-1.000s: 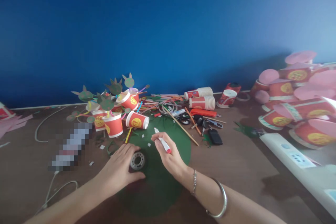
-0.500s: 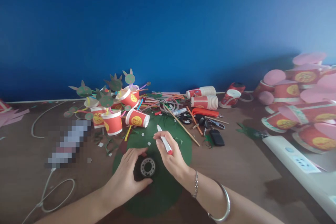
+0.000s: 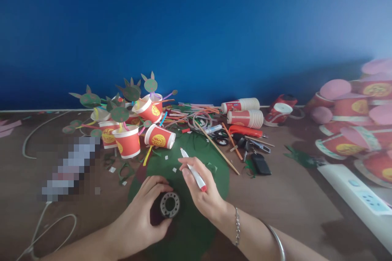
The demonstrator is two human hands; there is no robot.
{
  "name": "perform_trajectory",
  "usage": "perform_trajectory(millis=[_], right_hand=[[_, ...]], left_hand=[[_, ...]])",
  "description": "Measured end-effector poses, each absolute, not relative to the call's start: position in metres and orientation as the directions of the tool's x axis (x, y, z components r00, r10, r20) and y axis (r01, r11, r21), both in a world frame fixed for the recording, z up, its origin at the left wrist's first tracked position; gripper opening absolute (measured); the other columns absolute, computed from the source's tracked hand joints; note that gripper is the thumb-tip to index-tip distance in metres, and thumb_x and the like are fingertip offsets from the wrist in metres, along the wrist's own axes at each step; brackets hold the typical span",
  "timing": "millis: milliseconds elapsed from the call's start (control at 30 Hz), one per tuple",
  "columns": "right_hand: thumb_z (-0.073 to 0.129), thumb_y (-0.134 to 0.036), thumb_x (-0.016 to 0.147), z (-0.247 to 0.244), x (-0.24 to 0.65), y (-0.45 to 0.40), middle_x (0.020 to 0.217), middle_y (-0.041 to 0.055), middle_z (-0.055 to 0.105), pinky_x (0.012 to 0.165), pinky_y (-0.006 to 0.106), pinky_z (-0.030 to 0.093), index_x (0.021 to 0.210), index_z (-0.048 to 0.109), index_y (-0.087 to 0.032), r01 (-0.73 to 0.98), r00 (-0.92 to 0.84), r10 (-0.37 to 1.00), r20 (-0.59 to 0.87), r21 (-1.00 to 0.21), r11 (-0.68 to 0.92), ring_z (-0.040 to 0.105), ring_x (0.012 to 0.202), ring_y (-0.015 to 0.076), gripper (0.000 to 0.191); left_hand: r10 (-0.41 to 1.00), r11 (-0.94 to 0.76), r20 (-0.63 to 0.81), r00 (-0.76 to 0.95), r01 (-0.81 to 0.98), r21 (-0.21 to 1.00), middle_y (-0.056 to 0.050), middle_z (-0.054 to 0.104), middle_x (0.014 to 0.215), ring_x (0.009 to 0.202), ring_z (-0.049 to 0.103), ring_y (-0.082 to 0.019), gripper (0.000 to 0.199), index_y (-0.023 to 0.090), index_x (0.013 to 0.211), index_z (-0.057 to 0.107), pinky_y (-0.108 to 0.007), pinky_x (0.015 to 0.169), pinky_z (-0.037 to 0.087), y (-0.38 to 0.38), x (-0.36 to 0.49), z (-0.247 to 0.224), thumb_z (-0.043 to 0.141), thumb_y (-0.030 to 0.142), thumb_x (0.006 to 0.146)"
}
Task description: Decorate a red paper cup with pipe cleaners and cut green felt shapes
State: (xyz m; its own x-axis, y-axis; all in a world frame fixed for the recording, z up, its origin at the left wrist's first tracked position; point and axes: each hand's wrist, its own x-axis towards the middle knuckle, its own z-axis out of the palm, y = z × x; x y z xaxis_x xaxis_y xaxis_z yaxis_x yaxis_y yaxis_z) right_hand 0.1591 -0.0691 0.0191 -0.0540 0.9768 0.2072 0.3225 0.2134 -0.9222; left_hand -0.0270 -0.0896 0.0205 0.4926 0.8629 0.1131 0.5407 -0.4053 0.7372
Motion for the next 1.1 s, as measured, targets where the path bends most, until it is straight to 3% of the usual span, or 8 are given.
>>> perform_trajectory(millis=[133, 267, 467, 667, 867, 1100], right_hand=[[0.043, -0.033, 0.090, 0.019, 0.160, -0.068, 0.088, 0.0036, 0.061, 0.070, 0.026, 0.047, 0.103, 0.058, -0.025, 0.326, -0.074, 0.978, 0.197, -0.922, 0.211, 0.056, 0.077, 0.0163, 0.021], [0.043, -0.032, 0.091, 0.020, 0.162, -0.068, 0.086, 0.0027, 0.060, 0.067, 0.026, 0.045, 0.103, 0.058, -0.026, 0.309, -0.097, 0.976, 0.196, -0.926, 0.217, 0.055, 0.075, 0.0155, 0.021], [0.037, -0.033, 0.092, 0.020, 0.167, -0.073, 0.076, 0.0025, 0.054, 0.063, 0.028, 0.041, 0.096, 0.059, -0.024, 0.334, -0.109, 0.971, 0.211, -0.913, 0.236, 0.051, 0.069, 0.0161, 0.025], [0.043, -0.032, 0.089, 0.014, 0.169, -0.076, 0.063, -0.0016, 0.044, 0.052, 0.028, 0.033, 0.080, 0.048, -0.022, 0.158, -0.131, 0.966, 0.222, -0.958, 0.241, 0.040, 0.056, 0.0132, 0.015], [0.037, -0.023, 0.091, 0.013, 0.167, -0.076, 0.058, -0.0021, 0.042, 0.052, 0.029, 0.032, 0.068, 0.042, -0.021, 0.050, -0.183, 0.926, 0.330, -0.938, 0.344, 0.040, 0.053, 0.0131, 0.024], [0.043, -0.013, 0.082, 0.018, 0.165, -0.078, 0.061, -0.0013, 0.046, 0.057, 0.030, 0.033, 0.068, 0.040, -0.021, 0.209, -0.343, 0.835, 0.430, -0.832, 0.514, 0.041, 0.058, 0.0143, 0.016]], left_hand=[[0.841, -0.426, 0.092, 0.534, 0.548, 0.719, -0.010, 0.047, 0.113, 0.111, 0.043, -0.026, 0.050, 0.020, 0.106, 0.048, -0.043, 0.098, 0.037, -0.091, -0.029, 0.022, 0.057, 0.006, 0.059], [0.840, -0.421, 0.063, 0.538, 0.575, 0.701, -0.012, 0.044, 0.119, 0.115, 0.039, -0.029, 0.064, 0.018, 0.117, 0.039, -0.047, 0.100, 0.036, -0.093, -0.030, 0.019, 0.066, 0.015, 0.059], [0.874, -0.361, 0.044, 0.484, 0.588, 0.724, -0.009, 0.048, 0.109, 0.107, 0.045, -0.025, 0.043, 0.019, 0.096, 0.046, -0.043, 0.095, 0.040, -0.091, -0.029, 0.020, 0.066, 0.013, 0.058], [0.866, -0.386, 0.079, 0.493, 0.559, 0.734, -0.009, 0.047, 0.108, 0.106, 0.045, -0.024, 0.042, 0.019, 0.096, 0.046, -0.042, 0.094, 0.040, -0.090, -0.027, 0.022, 0.060, 0.009, 0.058], [0.851, -0.414, 0.110, 0.513, 0.528, 0.742, -0.009, 0.046, 0.106, 0.104, 0.046, -0.025, 0.043, 0.020, 0.096, 0.044, -0.042, 0.092, 0.041, -0.089, -0.028, 0.022, 0.058, 0.007, 0.057], [0.848, -0.414, 0.123, 0.515, 0.499, 0.761, -0.008, 0.045, 0.106, 0.105, 0.045, -0.024, 0.042, 0.020, 0.095, 0.044, -0.039, 0.092, 0.041, -0.088, -0.027, 0.018, 0.059, 0.008, 0.058]])
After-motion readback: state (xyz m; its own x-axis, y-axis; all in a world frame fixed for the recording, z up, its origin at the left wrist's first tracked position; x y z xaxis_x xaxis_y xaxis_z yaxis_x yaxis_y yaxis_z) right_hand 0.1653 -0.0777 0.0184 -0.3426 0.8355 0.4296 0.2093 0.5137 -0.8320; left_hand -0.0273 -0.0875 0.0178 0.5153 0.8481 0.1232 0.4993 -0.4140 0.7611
